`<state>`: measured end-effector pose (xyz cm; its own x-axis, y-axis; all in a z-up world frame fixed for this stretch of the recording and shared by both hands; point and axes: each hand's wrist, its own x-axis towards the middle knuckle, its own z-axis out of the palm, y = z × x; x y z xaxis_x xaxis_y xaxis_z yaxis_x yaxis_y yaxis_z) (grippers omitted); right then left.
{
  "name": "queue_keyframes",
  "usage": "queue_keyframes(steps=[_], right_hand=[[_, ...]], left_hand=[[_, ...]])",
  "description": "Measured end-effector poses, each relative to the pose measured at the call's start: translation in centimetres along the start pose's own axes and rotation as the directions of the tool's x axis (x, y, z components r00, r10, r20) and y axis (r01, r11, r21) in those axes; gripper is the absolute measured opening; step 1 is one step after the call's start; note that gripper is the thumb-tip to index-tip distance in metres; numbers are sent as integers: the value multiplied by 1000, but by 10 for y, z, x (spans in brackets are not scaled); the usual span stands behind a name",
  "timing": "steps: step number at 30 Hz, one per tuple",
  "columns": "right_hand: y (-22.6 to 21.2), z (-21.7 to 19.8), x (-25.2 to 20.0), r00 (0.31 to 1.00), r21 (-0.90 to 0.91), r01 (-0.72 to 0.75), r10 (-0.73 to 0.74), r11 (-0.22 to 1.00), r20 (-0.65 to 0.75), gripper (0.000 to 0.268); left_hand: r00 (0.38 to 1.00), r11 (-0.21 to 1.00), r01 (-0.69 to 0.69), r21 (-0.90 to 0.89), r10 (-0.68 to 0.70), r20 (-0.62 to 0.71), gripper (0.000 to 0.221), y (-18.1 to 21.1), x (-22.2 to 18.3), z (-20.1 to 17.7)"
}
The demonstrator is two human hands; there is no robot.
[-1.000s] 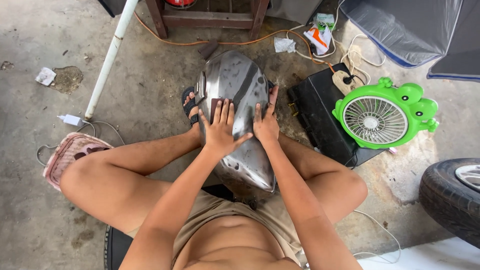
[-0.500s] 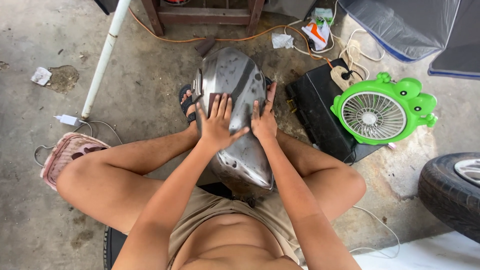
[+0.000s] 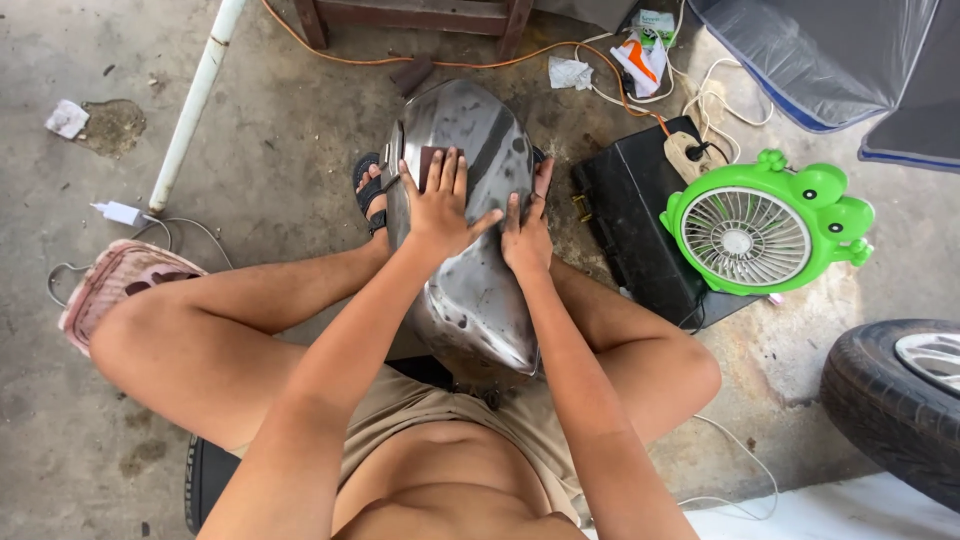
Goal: The person is hand-sanding a metal motorcycle tank to remove old paint and prepare the surface.
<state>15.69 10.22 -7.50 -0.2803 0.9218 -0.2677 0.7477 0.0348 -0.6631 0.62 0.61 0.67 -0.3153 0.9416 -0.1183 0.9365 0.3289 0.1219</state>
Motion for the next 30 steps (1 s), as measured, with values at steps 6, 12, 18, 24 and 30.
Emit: queue_keyframes(steps=[6, 12, 18, 24, 30], right_hand=[[-6, 6, -5, 1000, -63, -5, 4, 998, -17, 82], [89, 51, 47, 916, -388, 387, -397, 836, 59, 71], [-5, 4, -10, 998, -63, 32, -36, 998, -61, 76], [-2, 7, -4, 999, -77, 26, -30, 997, -46, 73], [-7, 1, -4, 999, -16, 22, -22, 1000, -41, 82]], left_hand=[[986, 997, -72, 21, 74, -150, 108, -3, -84, 17], [997, 997, -73, -19, 72, -35, 104, -7, -28, 3], [998, 998, -66, 26, 66, 3, 105, -8, -23, -2], [996, 998, -59, 38, 61, -72, 109, -1, -90, 13], [999, 999, -49, 5, 49, -2, 111, -8, -16, 2]])
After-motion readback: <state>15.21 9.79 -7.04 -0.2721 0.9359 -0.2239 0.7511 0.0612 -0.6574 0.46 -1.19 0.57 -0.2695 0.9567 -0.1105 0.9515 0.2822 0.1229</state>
